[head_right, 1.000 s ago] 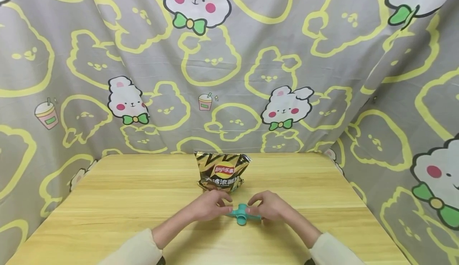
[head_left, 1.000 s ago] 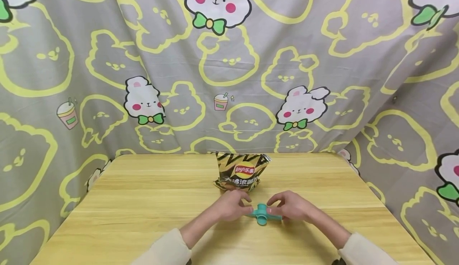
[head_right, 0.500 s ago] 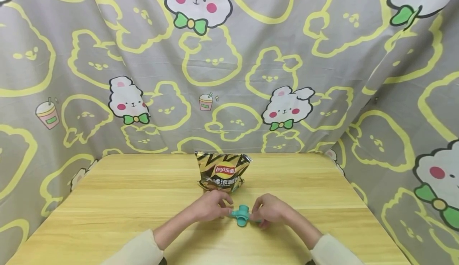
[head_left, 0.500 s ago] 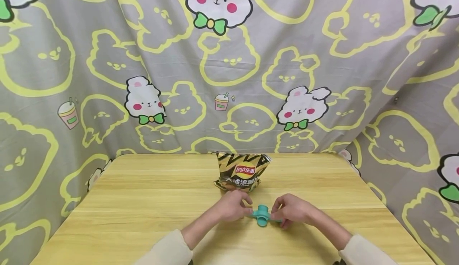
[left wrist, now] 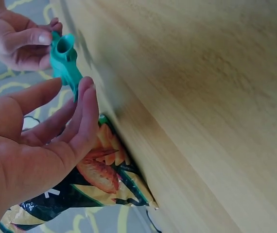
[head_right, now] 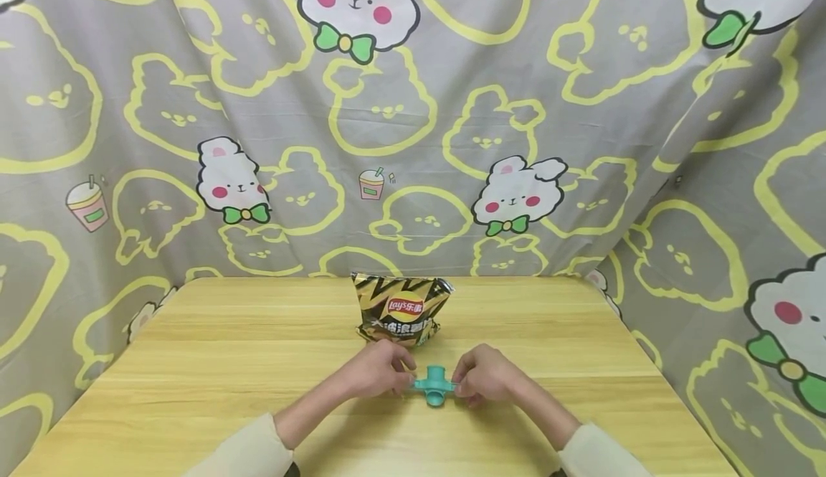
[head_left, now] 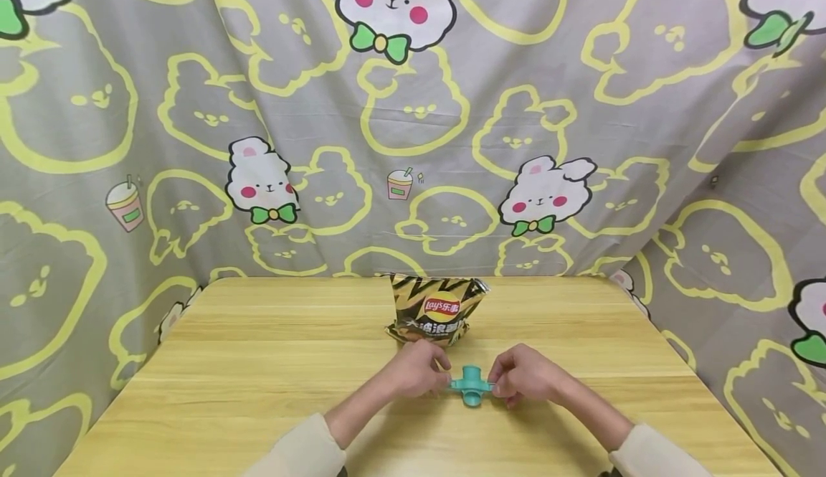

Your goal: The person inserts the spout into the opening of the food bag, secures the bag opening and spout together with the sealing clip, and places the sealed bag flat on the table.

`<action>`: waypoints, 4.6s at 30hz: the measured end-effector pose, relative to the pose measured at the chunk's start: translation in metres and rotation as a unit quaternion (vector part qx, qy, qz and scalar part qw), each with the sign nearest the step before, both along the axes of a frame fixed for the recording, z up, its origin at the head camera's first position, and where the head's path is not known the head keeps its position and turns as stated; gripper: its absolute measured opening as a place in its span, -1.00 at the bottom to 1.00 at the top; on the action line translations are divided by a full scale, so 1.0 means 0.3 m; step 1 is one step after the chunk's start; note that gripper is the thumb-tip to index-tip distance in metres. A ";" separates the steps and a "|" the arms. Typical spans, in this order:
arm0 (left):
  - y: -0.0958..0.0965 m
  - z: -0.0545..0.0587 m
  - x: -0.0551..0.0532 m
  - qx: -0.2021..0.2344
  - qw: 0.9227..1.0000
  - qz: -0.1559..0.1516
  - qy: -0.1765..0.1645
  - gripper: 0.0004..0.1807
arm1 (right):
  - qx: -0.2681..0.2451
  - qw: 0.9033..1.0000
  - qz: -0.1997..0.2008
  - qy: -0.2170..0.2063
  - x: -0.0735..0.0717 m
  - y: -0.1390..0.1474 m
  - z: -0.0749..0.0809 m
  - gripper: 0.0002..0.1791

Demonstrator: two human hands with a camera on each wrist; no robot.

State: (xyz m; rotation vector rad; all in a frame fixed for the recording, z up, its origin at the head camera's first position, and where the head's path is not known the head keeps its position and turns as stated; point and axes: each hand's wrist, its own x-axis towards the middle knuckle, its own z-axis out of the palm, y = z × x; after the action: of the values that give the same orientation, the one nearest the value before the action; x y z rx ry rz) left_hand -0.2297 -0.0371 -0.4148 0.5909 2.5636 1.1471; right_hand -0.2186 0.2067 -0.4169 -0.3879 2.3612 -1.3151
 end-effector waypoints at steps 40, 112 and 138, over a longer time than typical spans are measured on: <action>-0.032 0.036 -0.031 0.059 0.994 0.046 0.083 -0.90 | 0.032 0.996 0.009 0.083 -0.029 -0.037 0.056 -0.73; -0.073 0.117 -0.038 0.049 0.998 0.002 0.026 -0.83 | -0.037 0.995 -0.030 0.083 -0.045 -0.130 0.088 -0.82; -0.057 0.116 -0.036 0.034 0.997 -0.022 0.062 -0.83 | -0.019 0.995 -0.056 0.079 -0.045 -0.132 0.074 -0.80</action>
State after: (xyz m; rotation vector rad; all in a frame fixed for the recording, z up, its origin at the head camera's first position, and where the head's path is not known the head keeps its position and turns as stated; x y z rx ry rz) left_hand -0.2404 -0.0542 -0.3801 0.7536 2.6088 1.2223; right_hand -0.2321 0.1672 -0.3949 -0.3891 2.5243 -1.4288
